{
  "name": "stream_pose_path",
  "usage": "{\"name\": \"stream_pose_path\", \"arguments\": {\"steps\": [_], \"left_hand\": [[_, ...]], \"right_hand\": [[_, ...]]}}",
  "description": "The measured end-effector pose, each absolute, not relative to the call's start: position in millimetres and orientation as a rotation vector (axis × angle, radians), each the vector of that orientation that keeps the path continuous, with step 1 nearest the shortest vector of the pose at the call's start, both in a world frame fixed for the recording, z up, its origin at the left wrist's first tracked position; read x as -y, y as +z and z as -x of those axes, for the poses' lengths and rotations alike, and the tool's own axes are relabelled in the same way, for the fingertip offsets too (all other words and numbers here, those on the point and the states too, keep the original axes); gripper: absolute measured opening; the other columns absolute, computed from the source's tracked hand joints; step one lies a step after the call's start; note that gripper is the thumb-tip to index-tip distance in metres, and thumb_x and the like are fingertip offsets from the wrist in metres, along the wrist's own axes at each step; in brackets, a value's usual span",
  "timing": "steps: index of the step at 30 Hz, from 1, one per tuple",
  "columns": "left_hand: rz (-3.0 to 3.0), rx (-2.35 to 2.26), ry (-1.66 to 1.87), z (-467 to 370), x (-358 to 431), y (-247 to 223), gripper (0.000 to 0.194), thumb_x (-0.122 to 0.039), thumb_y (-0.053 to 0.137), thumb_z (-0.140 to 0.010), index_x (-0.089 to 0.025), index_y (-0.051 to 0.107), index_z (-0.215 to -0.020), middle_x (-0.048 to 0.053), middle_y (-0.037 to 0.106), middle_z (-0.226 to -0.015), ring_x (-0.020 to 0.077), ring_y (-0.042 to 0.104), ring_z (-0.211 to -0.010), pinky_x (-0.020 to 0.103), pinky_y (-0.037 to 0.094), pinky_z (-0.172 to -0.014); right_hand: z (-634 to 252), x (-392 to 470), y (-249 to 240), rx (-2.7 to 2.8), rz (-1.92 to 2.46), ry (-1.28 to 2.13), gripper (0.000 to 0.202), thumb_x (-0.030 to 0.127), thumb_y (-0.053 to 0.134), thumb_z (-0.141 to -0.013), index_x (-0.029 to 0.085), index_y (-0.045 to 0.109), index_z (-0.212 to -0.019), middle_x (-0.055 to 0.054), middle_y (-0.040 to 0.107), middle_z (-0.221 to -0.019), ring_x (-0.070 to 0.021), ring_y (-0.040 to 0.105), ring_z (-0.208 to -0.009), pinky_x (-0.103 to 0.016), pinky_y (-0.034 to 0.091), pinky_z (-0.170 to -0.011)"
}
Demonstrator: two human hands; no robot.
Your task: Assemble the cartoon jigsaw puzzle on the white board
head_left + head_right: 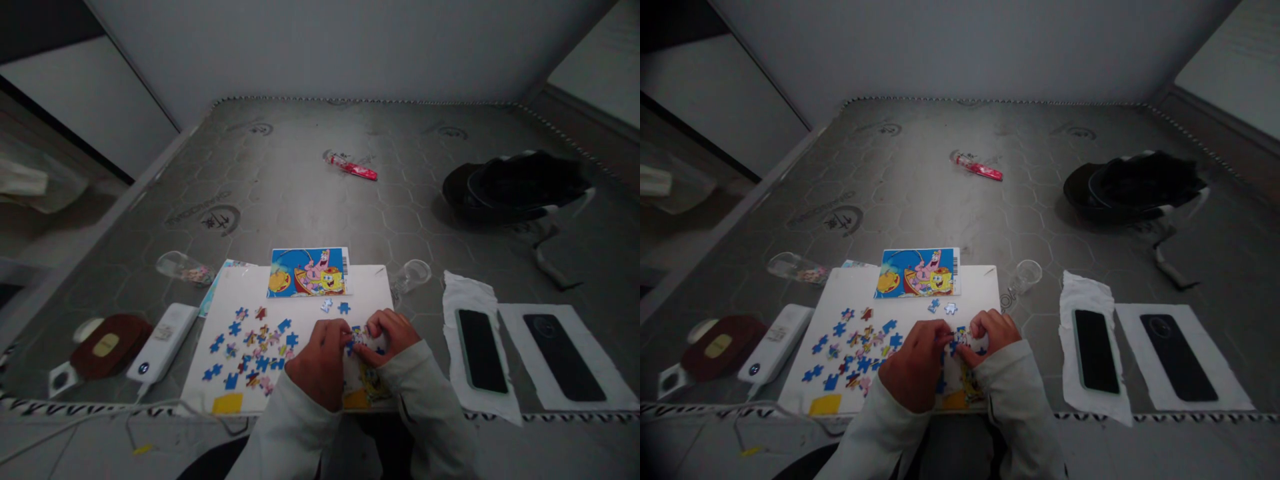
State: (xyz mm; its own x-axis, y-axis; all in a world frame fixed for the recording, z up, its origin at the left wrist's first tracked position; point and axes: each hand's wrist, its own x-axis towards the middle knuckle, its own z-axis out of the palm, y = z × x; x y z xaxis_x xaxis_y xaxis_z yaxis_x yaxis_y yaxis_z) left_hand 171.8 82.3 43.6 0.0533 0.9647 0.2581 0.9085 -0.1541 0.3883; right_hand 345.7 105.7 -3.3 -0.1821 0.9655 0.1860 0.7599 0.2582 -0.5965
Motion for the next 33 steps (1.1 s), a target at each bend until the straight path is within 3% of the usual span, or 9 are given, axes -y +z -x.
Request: {"name": "stream_pose_path", "arguments": {"steps": [7, 14, 21, 27, 33], "left_hand": [[-2.064, -2.051, 0.823, -141.2, -99.3, 55.9, 0.014, -0.031, 0.059, -0.099, -0.024, 0.071, -0.094, -0.004, 0.077, -0.091, 0.0093, 0.07, -0.075, 0.02, 0.042, -0.061], [-2.006, -2.203, 0.709, -128.0, -106.4, 51.3, 0.009, -0.028, 0.065, -0.094, -0.025, 0.073, -0.094, -0.002, 0.077, -0.091, 0.0136, 0.07, -0.078, 0.023, 0.042, -0.063], [-2.087, -2.257, 0.6, -130.3, -104.3, 52.3, 0.026, -0.032, 0.053, -0.1, -0.026, 0.076, -0.109, 0.004, 0.075, -0.108, 0.0122, 0.063, -0.063, 0.025, 0.031, -0.047], [-2.361, -1.888, 0.52, -145.3, -94.2, 49.6, 0.023, -0.034, 0.056, -0.098, -0.036, 0.079, -0.096, -0.004, 0.075, -0.092, 0.0086, 0.062, -0.06, 0.024, 0.031, -0.046], [-2.466, -1.696, 0.46, -154.0, -86.4, 45.9, 0.017, -0.041, 0.064, -0.094, -0.037, 0.078, -0.103, -0.002, 0.075, -0.085, 0.0101, 0.061, -0.056, 0.024, 0.03, -0.043]], "right_hand": [[-344.4, -105.9, -2.4, 1.981, 1.581, 0.496, 0.036, 0.034, 0.078, -0.065, 0.026, 0.044, -0.071, 0.005, 0.05, -0.069, -0.0144, 0.049, -0.065, -0.03, 0.035, -0.066], [-347.0, -106.1, -3.3, 1.983, 1.517, 0.524, 0.032, 0.035, 0.077, -0.069, 0.025, 0.046, -0.072, 0.005, 0.051, -0.069, -0.0134, 0.049, -0.064, -0.029, 0.036, -0.065], [-344.9, -105.3, 2.9, 1.997, 1.514, 0.493, 0.03, 0.033, 0.079, -0.068, 0.025, 0.051, -0.072, 0.005, 0.051, -0.069, -0.013, 0.051, -0.064, -0.029, 0.038, -0.065], [-356.9, -112.6, -2.6, 2.077, 1.416, 0.524, 0.027, 0.039, 0.08, -0.071, 0.025, 0.057, -0.073, 0.006, 0.055, -0.065, -0.012, 0.055, -0.06, -0.027, 0.04, -0.06], [-348.8, -106.6, 8.9, 1.874, 1.454, 0.637, 0.009, 0.033, 0.064, -0.087, 0.025, 0.063, -0.085, 0.003, 0.06, -0.07, -0.0139, 0.059, -0.067, -0.029, 0.044, -0.068]]}}
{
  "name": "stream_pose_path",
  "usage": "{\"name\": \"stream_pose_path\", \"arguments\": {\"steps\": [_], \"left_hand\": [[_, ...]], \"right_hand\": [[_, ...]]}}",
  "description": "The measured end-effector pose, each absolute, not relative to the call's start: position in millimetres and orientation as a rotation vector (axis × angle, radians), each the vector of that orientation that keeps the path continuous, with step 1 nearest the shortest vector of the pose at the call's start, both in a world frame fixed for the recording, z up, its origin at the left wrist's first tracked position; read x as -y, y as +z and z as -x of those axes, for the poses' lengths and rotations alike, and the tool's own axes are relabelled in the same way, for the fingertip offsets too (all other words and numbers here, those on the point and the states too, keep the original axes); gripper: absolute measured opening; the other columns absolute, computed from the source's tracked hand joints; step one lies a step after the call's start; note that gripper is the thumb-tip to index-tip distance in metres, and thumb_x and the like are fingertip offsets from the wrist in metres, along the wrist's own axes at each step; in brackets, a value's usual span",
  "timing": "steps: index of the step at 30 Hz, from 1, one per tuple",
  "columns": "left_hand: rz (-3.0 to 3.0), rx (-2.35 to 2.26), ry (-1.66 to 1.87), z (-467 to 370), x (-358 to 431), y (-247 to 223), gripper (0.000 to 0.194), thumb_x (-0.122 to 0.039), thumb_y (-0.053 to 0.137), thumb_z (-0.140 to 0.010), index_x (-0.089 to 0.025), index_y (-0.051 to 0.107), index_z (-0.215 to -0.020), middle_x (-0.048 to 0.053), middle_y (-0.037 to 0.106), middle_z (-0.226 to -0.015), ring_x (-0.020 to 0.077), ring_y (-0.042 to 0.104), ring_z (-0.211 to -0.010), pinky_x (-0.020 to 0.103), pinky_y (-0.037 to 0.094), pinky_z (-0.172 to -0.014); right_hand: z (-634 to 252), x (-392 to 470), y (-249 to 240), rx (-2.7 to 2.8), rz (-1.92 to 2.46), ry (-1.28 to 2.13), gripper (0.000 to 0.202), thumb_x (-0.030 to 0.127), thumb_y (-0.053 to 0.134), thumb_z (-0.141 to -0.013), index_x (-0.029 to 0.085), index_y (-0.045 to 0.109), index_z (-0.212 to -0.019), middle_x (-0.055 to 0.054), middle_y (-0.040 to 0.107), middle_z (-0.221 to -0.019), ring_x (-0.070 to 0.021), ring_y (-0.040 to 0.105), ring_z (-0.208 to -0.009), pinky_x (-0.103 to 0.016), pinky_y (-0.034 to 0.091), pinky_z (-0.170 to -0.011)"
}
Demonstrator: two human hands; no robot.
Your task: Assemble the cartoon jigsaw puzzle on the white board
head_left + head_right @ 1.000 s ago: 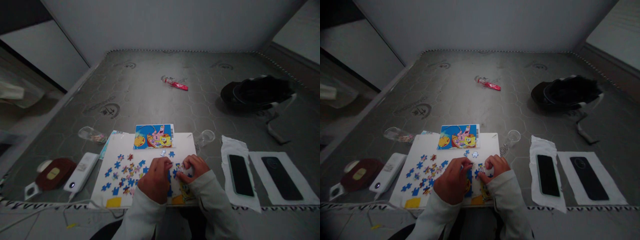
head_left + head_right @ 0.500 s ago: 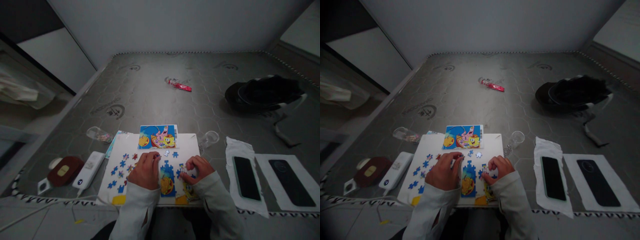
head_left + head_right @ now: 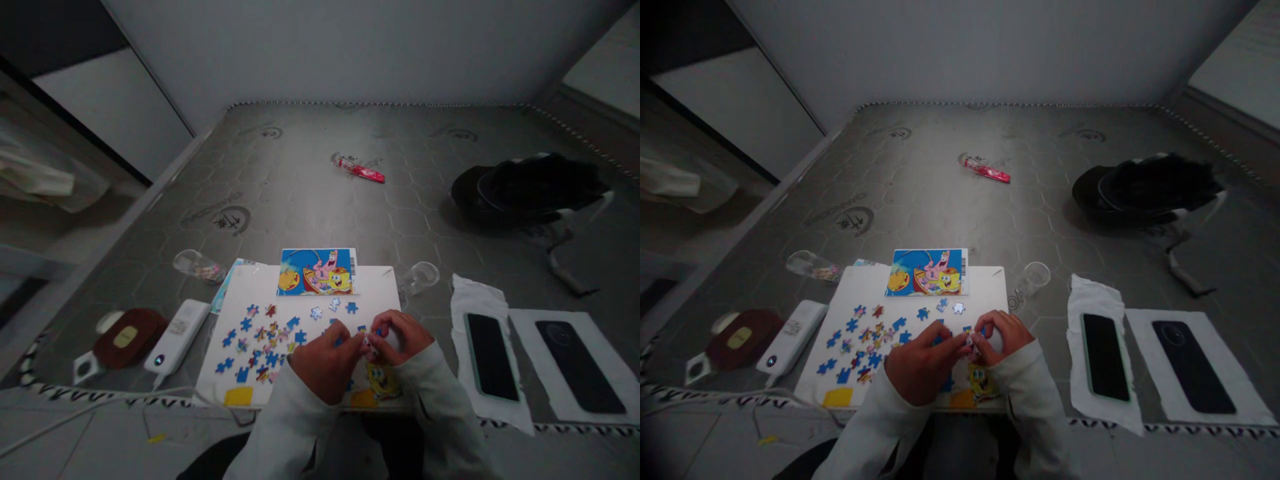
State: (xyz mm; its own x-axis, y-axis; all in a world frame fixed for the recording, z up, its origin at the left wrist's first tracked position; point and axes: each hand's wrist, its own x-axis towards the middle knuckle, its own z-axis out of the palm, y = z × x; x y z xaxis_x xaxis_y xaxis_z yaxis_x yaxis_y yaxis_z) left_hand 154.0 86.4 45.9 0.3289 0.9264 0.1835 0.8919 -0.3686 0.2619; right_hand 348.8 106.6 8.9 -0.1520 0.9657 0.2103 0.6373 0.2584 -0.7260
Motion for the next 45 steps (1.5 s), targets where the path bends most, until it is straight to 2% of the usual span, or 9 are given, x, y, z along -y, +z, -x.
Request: {"name": "stream_pose_path", "arguments": {"steps": [3, 6, 10, 12, 18, 23, 30, 37, 45], "left_hand": [[-2.46, -1.691, 0.468, -155.6, -83.8, 45.6, 0.024, -0.05, 0.062, -0.094, -0.036, 0.077, -0.107, -0.002, 0.075, -0.085, 0.0108, 0.063, -0.058, 0.024, 0.032, -0.044], [-2.448, -1.7, 0.48, -158.0, -81.1, 44.9, 0.032, -0.056, 0.06, -0.094, -0.035, 0.075, -0.112, -0.002, 0.075, -0.086, 0.0117, 0.065, -0.06, 0.025, 0.031, -0.043], [-2.426, -1.685, 0.469, -161.8, -78.2, 43.0, 0.035, -0.054, 0.061, -0.094, -0.032, 0.074, -0.117, 0.0, 0.074, -0.088, 0.0108, 0.066, -0.064, 0.024, 0.032, -0.042], [-2.41, -1.684, 0.458, -163.3, -77.5, 42.6, 0.034, -0.053, 0.064, -0.092, -0.032, 0.073, -0.118, -0.001, 0.073, -0.088, 0.0106, 0.066, -0.064, 0.024, 0.031, -0.042], [-2.387, -1.698, 0.416, -167.2, -76.3, 41.2, 0.031, -0.046, 0.069, -0.091, -0.036, 0.072, -0.12, -0.001, 0.072, -0.087, 0.0103, 0.063, -0.06, 0.025, 0.028, -0.04], [-2.372, -1.695, 0.408, -169.4, -74.7, 37.0, 0.03, -0.044, 0.066, -0.093, -0.036, 0.071, -0.122, 0.0, 0.072, -0.09, 0.0108, 0.063, -0.062, 0.025, 0.03, -0.04], [-2.362, -1.751, 0.38, -172.9, -73.4, 40.2, 0.03, -0.046, 0.066, -0.093, -0.037, 0.072, -0.121, 0.0, 0.072, -0.086, 0.0107, 0.06, -0.055, 0.024, 0.023, -0.041], [-2.378, -1.756, 0.376, -173.0, -72.5, 38.1, 0.032, -0.044, 0.066, -0.093, -0.038, 0.071, -0.124, 0.0, 0.072, -0.087, 0.0122, 0.062, -0.055, 0.027, 0.024, -0.04], [-2.378, -1.784, 0.381, -174.0, -72.8, 40.1, 0.03, -0.044, 0.067, -0.092, -0.039, 0.072, -0.121, -0.001, 0.073, -0.085, 0.0114, 0.06, -0.053, 0.027, 0.022, -0.041]], "right_hand": [[-348.4, -103.1, 15.2, 1.759, 1.515, 0.667, 0.008, 0.031, 0.063, -0.087, 0.025, 0.066, -0.091, 0.003, 0.06, -0.074, -0.0127, 0.056, -0.062, -0.028, 0.042, -0.059], [-355.6, -103.6, 15.6, 1.726, 1.546, 0.614, 0.014, 0.037, 0.067, -0.087, 0.025, 0.07, -0.094, 0.002, 0.058, -0.076, -0.0094, 0.045, -0.051, -0.027, 0.036, -0.048], [-368.0, -106.6, 9.5, 1.796, 1.513, 0.465, 0.026, 0.048, 0.071, -0.086, 0.029, 0.078, -0.102, -0.002, 0.063, -0.084, -0.0133, 0.058, -0.065, -0.029, 0.049, -0.058], [-372.6, -107.2, 6.7, 1.838, 1.495, 0.411, 0.028, 0.051, 0.071, -0.086, 0.031, 0.08, -0.105, -0.002, 0.062, -0.083, -0.0149, 0.061, -0.07, -0.03, 0.052, -0.062], [-378.6, -107.3, 6.9, 1.9, 1.443, 0.43, 0.021, 0.052, 0.071, -0.086, 0.035, 0.083, -0.091, -0.001, 0.06, -0.074, -0.0133, 0.058, -0.063, -0.028, 0.048, -0.055], [-378.3, -108.4, 7.4, 1.881, 1.435, 0.444, 0.021, 0.051, 0.073, -0.086, 0.032, 0.082, -0.086, 0.0, 0.062, -0.072, -0.0128, 0.058, -0.062, -0.028, 0.047, -0.056], [-377.3, -108.8, 6.4, 1.852, 1.442, 0.45, 0.022, 0.052, 0.075, -0.083, 0.031, 0.081, -0.081, 0.0, 0.063, -0.069, -0.0118, 0.057, -0.058, -0.028, 0.046, -0.053], [-379.2, -109.5, 4.3, 1.881, 1.451, 0.509, 0.027, 0.055, 0.071, -0.086, 0.033, 0.082, -0.096, 0.0, 0.062, -0.072, -0.0131, 0.058, -0.062, -0.028, 0.049, -0.057], [-374.4, -109.1, 4.1, 1.864, 1.352, 0.463, 0.023, 0.051, 0.07, -0.088, 0.032, 0.083, -0.092, 0.0, 0.065, -0.072, -0.0121, 0.059, -0.06, -0.028, 0.048, -0.056]]}}
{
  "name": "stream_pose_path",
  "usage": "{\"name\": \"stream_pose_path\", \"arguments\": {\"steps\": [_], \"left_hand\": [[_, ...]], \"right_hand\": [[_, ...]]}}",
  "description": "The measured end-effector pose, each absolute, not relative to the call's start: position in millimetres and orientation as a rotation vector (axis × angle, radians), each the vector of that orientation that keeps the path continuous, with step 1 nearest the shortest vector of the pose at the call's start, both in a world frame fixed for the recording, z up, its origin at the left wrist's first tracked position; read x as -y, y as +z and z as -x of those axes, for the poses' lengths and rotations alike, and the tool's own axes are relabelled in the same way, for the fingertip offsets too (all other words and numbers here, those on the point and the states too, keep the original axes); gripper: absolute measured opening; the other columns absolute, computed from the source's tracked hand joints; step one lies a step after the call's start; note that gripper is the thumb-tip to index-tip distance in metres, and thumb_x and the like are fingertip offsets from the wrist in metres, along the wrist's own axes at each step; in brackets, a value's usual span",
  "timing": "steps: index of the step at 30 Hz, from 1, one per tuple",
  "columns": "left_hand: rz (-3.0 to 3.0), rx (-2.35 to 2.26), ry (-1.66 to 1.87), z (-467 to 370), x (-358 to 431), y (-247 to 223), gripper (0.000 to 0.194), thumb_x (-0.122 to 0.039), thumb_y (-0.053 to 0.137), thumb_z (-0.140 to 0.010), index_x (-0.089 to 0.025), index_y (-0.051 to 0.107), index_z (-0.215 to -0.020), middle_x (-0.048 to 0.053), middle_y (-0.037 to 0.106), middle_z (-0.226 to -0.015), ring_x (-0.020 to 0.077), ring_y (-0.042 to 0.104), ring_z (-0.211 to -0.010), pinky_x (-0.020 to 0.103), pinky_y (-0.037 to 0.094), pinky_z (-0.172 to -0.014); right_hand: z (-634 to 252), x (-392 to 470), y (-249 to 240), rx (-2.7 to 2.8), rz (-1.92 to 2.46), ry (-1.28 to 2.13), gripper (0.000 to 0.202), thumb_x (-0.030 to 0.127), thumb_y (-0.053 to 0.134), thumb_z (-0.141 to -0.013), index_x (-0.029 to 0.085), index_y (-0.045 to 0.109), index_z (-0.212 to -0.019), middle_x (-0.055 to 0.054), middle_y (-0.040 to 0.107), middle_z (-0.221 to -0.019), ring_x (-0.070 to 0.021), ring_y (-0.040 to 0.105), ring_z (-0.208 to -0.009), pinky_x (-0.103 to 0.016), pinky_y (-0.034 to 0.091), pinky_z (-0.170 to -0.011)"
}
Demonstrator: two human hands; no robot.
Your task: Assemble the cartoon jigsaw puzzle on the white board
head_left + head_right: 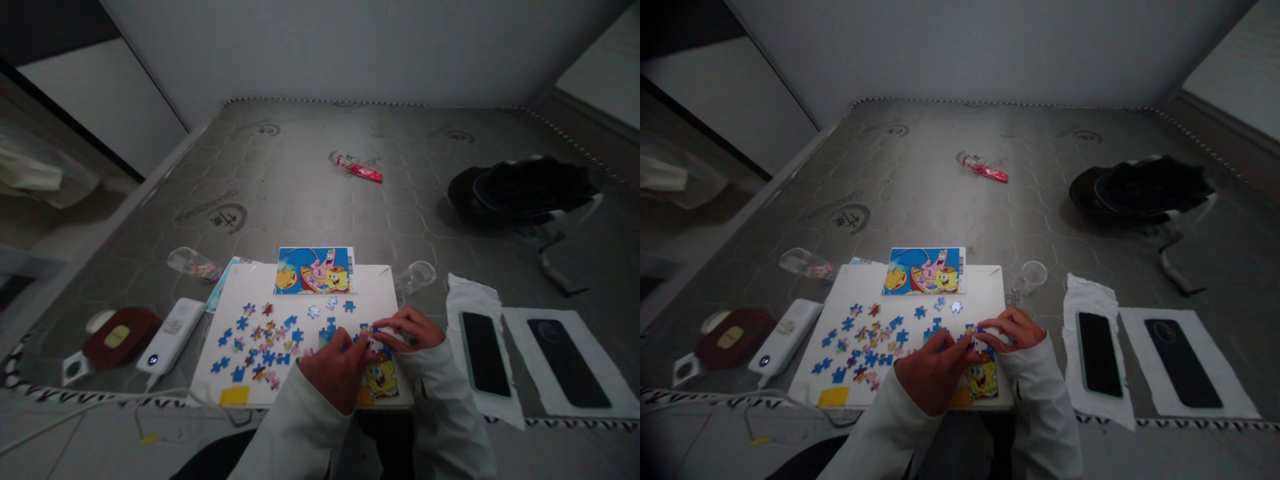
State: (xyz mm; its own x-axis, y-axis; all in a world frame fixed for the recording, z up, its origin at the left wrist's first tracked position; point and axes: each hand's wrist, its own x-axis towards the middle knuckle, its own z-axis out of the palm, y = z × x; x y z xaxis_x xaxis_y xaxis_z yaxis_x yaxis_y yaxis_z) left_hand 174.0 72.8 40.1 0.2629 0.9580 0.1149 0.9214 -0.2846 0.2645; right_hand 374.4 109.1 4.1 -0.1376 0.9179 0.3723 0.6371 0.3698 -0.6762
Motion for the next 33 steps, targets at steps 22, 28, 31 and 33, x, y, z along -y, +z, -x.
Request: {"name": "stream_pose_path", "arguments": {"steps": [22, 28, 31, 33], "left_hand": [[-2.331, -1.75, 0.403, -171.9, -69.6, 43.0, 0.029, -0.048, 0.05, -0.101, -0.035, 0.071, -0.117, -0.002, 0.073, -0.085, 0.013, 0.065, -0.06, 0.025, 0.031, -0.042], [-2.316, -1.739, 0.416, -175.3, -70.7, 44.6, 0.032, -0.047, 0.063, -0.094, -0.035, 0.07, -0.123, -0.001, 0.074, -0.09, 0.0136, 0.066, -0.061, 0.029, 0.033, -0.042], [-2.303, -1.739, 0.432, -177.8, -70.0, 45.8, 0.039, -0.049, 0.068, -0.09, -0.033, 0.069, -0.126, 0.0, 0.074, -0.093, 0.0143, 0.068, -0.064, 0.031, 0.032, -0.042], [-2.294, -1.748, 0.443, -179.0, -69.7, 46.2, 0.04, -0.048, 0.069, -0.09, -0.032, 0.068, -0.126, 0.0, 0.074, -0.094, 0.015, 0.068, -0.064, 0.031, 0.031, -0.042]], "right_hand": [[-358.0, -110.1, 11.5, 1.791, 1.486, 0.45, 0.01, 0.037, 0.077, -0.082, 0.027, 0.079, -0.081, 0.003, 0.056, -0.065, -0.0108, 0.053, -0.056, -0.025, 0.042, -0.055], [-358.7, -110.3, 10.0, 1.753, 1.459, 0.449, 0.009, 0.034, 0.075, -0.084, 0.026, 0.077, -0.08, 0.004, 0.056, -0.063, -0.0106, 0.055, -0.057, -0.025, 0.042, -0.056], [-360.3, -110.8, 8.1, 1.737, 1.441, 0.467, 0.007, 0.033, 0.075, -0.084, 0.026, 0.076, -0.081, 0.005, 0.055, -0.062, -0.0105, 0.053, -0.057, -0.025, 0.041, -0.056], [-362.0, -110.7, 6.4, 1.713, 1.425, 0.511, 0.009, 0.034, 0.072, -0.086, 0.026, 0.075, -0.082, 0.005, 0.054, -0.062, -0.0106, 0.052, -0.056, -0.026, 0.041, -0.056]]}}
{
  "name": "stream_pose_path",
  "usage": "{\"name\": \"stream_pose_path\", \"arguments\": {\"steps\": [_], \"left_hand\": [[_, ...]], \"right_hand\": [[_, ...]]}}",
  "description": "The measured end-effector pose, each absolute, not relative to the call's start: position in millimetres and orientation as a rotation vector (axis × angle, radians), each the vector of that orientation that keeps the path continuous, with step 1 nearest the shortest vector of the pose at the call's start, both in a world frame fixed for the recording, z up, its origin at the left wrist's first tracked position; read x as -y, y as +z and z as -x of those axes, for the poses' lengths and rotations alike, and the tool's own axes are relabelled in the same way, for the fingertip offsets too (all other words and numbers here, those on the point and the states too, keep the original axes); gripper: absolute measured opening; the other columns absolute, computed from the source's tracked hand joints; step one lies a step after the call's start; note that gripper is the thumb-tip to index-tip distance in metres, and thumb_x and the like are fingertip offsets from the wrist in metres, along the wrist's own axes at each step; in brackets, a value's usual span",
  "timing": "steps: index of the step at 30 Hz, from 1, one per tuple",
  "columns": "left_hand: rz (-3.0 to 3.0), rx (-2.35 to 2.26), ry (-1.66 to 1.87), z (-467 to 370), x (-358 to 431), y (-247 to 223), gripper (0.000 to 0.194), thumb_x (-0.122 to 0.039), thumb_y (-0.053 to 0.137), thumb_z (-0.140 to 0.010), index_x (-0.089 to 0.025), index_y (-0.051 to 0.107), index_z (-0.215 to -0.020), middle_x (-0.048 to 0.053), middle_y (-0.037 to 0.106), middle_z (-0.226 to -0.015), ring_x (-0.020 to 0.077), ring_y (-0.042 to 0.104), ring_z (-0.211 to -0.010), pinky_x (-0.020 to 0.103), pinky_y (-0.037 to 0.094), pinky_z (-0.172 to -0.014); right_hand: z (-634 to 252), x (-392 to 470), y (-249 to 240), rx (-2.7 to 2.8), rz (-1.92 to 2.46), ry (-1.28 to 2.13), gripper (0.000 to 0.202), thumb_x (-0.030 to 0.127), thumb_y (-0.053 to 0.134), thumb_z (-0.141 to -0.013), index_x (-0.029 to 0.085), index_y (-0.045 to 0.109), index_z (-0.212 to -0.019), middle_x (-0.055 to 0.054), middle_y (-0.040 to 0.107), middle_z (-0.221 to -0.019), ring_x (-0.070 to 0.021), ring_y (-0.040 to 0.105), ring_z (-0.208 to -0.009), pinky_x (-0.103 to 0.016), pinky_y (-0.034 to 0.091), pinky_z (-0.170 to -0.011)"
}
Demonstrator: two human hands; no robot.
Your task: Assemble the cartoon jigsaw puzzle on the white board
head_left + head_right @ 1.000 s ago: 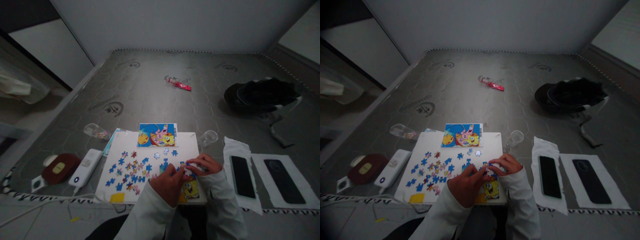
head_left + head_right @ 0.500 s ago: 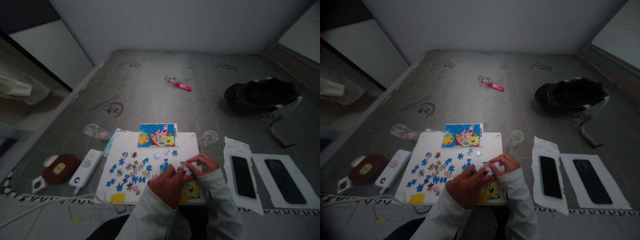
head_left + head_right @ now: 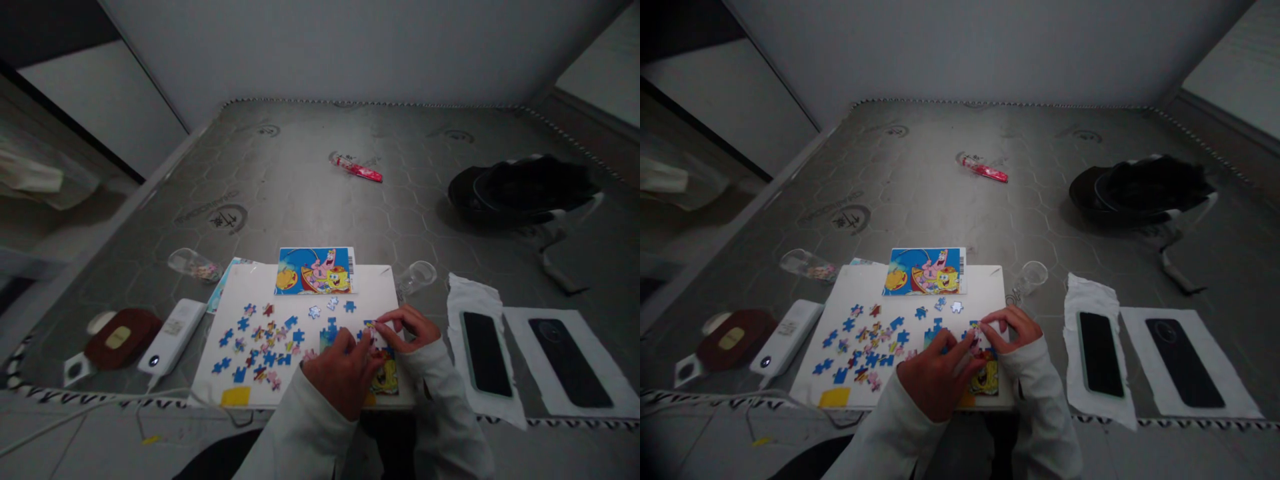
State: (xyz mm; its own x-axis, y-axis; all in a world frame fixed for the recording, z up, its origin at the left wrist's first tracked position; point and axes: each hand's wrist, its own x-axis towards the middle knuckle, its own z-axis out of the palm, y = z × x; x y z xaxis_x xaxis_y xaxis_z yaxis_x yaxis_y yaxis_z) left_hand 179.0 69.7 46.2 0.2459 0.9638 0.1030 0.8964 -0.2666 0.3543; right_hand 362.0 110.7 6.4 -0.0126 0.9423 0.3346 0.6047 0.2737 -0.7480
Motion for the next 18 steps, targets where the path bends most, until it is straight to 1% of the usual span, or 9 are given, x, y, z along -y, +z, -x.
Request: {"name": "stream_pose_path", "arguments": {"steps": [4, 8, 11, 14, 16, 18], "left_hand": [[-2.279, -1.768, 0.484, -181.2, -69.3, 45.7, 0.036, -0.048, 0.066, -0.091, -0.032, 0.069, -0.124, 0.0, 0.073, -0.091, 0.0161, 0.067, -0.061, 0.033, 0.031, -0.042], [-2.272, -1.766, 0.543, -184.0, -67.0, 46.2, 0.03, -0.042, 0.056, -0.099, -0.031, 0.07, -0.123, 0.0, 0.074, -0.089, 0.0148, 0.067, -0.061, 0.032, 0.033, -0.043], [-2.269, -1.786, 0.593, -182.4, -65.2, 50.1, 0.027, -0.037, 0.05, -0.102, -0.033, 0.072, -0.117, -0.001, 0.074, -0.082, 0.0131, 0.065, -0.058, 0.029, 0.033, -0.044], [-2.234, -1.86, 0.651, -171.0, -68.4, 56.8, 0.028, -0.037, 0.048, -0.102, -0.033, 0.076, -0.109, -0.001, 0.073, -0.079, 0.0124, 0.064, -0.06, 0.027, 0.034, -0.047], [-2.174, -1.943, 0.688, -155.7, -74.6, 62.0, 0.029, -0.038, 0.049, -0.102, -0.033, 0.078, -0.103, -0.001, 0.074, -0.079, 0.012, 0.065, -0.063, 0.025, 0.036, -0.05], [-2.087, -2.041, 0.715, -134.9, -82.9, 67.6, 0.028, -0.039, 0.052, -0.1, -0.032, 0.079, -0.102, 0.0, 0.076, -0.082, 0.0117, 0.066, -0.066, 0.024, 0.038, -0.053]], "right_hand": [[-366.5, -109.3, 1.4, 1.64, 1.422, 0.628, 0.02, 0.042, 0.067, -0.089, 0.025, 0.075, -0.082, 0.003, 0.054, -0.064, -0.0119, 0.053, -0.058, -0.027, 0.043, -0.058], [-371.3, -109.0, -3.5, 1.597, 1.448, 0.719, 0.024, 0.046, 0.066, -0.089, 0.025, 0.074, -0.081, 0.0, 0.063, -0.07, -0.0131, 0.059, -0.061, -0.026, 0.047, -0.058], [-374.0, -109.3, -5.8, 1.584, 1.419, 0.726, 0.028, 0.049, 0.067, -0.087, 0.024, 0.074, -0.076, -0.002, 0.067, -0.07, -0.0145, 0.063, -0.062, -0.026, 0.049, -0.056], [-375.6, -108.1, -7.8, 1.543, 1.442, 0.755, 0.03, 0.052, 0.067, -0.086, 0.025, 0.074, -0.076, -0.003, 0.069, -0.073, -0.0154, 0.064, -0.065, -0.025, 0.05, -0.056], [-376.5, -106.6, -9.5, 1.517, 1.499, 0.755, 0.03, 0.054, 0.067, -0.087, 0.025, 0.075, -0.08, -0.003, 0.07, -0.076, -0.0156, 0.063, -0.067, -0.026, 0.048, -0.056], [-377.5, -105.4, -11.3, 1.513, 1.518, 0.749, 0.031, 0.056, 0.067, -0.085, 0.026, 0.075, -0.082, -0.003, 0.07, -0.077, -0.015, 0.06, -0.064, -0.026, 0.045, -0.052]]}}
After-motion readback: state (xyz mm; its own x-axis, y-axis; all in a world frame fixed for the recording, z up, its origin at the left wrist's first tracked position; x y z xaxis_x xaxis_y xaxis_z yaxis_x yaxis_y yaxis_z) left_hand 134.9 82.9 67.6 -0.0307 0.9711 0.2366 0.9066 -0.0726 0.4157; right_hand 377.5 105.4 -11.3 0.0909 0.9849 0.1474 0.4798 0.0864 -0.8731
